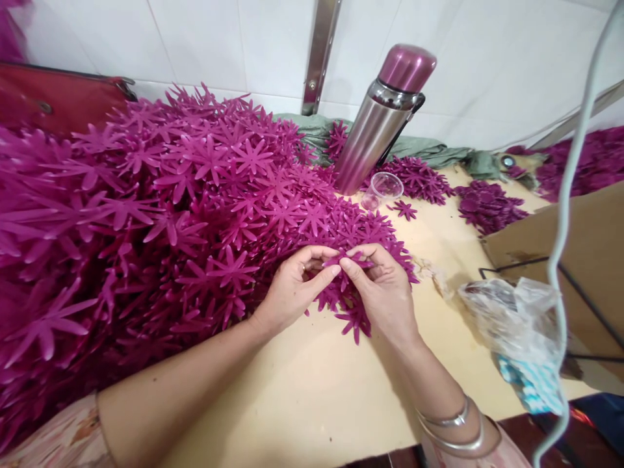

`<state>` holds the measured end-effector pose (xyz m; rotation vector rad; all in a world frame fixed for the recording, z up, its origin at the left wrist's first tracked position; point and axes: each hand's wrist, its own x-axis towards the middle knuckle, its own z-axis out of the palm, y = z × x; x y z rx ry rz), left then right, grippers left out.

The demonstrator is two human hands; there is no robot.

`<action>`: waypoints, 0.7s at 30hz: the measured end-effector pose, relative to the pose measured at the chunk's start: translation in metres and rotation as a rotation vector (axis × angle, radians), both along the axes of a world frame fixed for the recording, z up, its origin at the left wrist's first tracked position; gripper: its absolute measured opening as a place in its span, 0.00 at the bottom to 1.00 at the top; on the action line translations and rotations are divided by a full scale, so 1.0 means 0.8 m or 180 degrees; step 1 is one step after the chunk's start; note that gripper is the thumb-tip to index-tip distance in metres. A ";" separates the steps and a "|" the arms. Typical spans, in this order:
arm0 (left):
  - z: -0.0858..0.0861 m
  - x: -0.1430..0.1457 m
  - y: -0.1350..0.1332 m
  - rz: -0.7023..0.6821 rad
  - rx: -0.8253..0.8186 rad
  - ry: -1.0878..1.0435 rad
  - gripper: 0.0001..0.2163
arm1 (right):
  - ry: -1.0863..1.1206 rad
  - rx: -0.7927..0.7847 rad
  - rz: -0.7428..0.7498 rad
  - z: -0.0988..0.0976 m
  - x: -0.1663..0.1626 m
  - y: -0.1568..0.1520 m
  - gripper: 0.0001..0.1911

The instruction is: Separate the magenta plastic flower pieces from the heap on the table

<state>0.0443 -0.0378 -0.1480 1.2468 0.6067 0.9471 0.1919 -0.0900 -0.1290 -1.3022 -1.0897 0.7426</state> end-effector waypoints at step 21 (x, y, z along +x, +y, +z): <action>0.011 0.001 0.001 0.0238 -0.0528 -0.0360 0.17 | 0.2091 0.0151 -0.0547 0.013 0.028 0.021 0.16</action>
